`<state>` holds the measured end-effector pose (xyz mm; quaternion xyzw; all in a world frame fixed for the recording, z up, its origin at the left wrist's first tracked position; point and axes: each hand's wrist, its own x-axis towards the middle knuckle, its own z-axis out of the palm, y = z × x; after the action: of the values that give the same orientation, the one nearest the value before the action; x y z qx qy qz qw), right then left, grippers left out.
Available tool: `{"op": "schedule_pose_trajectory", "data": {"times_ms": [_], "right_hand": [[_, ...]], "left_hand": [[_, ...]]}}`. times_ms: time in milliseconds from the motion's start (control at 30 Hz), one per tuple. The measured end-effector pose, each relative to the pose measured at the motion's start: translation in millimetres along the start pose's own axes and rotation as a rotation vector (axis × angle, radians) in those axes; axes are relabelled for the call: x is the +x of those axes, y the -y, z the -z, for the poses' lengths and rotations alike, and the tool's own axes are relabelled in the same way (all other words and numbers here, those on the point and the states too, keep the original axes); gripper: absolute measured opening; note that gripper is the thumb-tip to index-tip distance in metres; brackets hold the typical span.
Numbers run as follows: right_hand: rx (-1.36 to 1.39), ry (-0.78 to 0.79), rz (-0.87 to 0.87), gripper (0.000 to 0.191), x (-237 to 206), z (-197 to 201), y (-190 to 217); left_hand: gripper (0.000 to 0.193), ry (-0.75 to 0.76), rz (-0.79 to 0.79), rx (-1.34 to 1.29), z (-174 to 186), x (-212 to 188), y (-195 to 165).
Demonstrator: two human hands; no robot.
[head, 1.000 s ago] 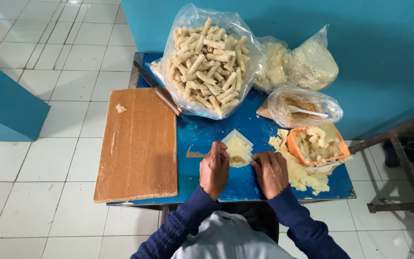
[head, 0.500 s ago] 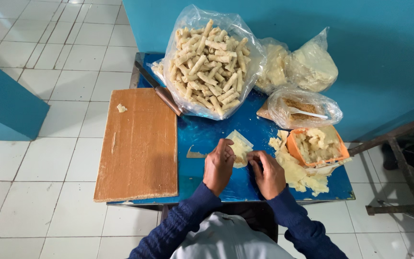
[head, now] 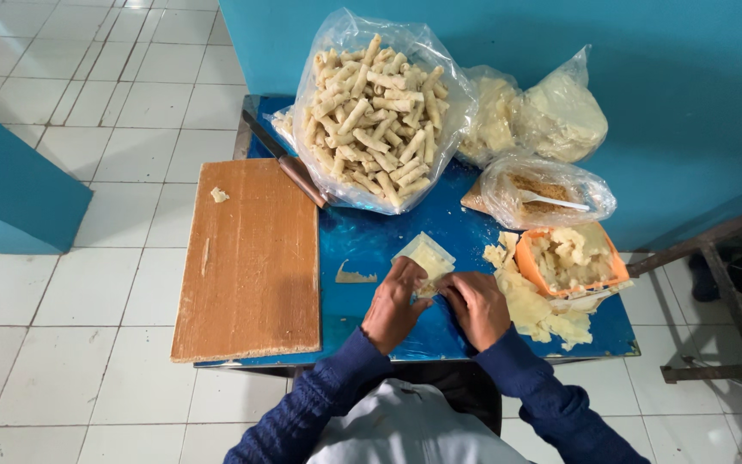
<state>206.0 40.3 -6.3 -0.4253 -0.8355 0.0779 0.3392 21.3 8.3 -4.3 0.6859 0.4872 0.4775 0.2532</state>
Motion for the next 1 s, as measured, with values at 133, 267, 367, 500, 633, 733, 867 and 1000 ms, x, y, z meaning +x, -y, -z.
{"op": "schedule_pose_trajectory", "data": {"times_ms": [133,267,367,500,633,733,867,1000], "right_hand": [[0.075,0.059,-0.102,0.008,6,-1,-6],[0.216,0.137,-0.279,0.009,14,-3,-10],[0.145,0.093,-0.186,0.009,20,-7,-12],[0.033,0.053,-0.039,0.011,23,-11,-11],[0.057,0.004,0.076,0.013,17,-9,-8],[0.001,-0.020,0.157,0.014,14,-7,-6],[-0.049,-0.016,0.209,0.016,15,-6,-5],[-0.099,0.005,0.263,0.016,17,-7,-6]], "left_hand": [[0.034,0.000,-0.080,0.032,-1,-1,-1],[0.013,-0.051,-0.150,0.145,-5,4,4],[0.005,-0.032,-0.092,0.268,-6,10,10],[0.006,-0.029,-0.095,0.261,-10,20,16],[0.002,-0.009,-0.042,0.229,-12,24,22],[0.003,-0.014,-0.037,0.194,-10,22,22],[0.020,0.004,-0.070,0.125,-1,18,15],[0.037,0.032,-0.054,0.043,9,14,4]]}}
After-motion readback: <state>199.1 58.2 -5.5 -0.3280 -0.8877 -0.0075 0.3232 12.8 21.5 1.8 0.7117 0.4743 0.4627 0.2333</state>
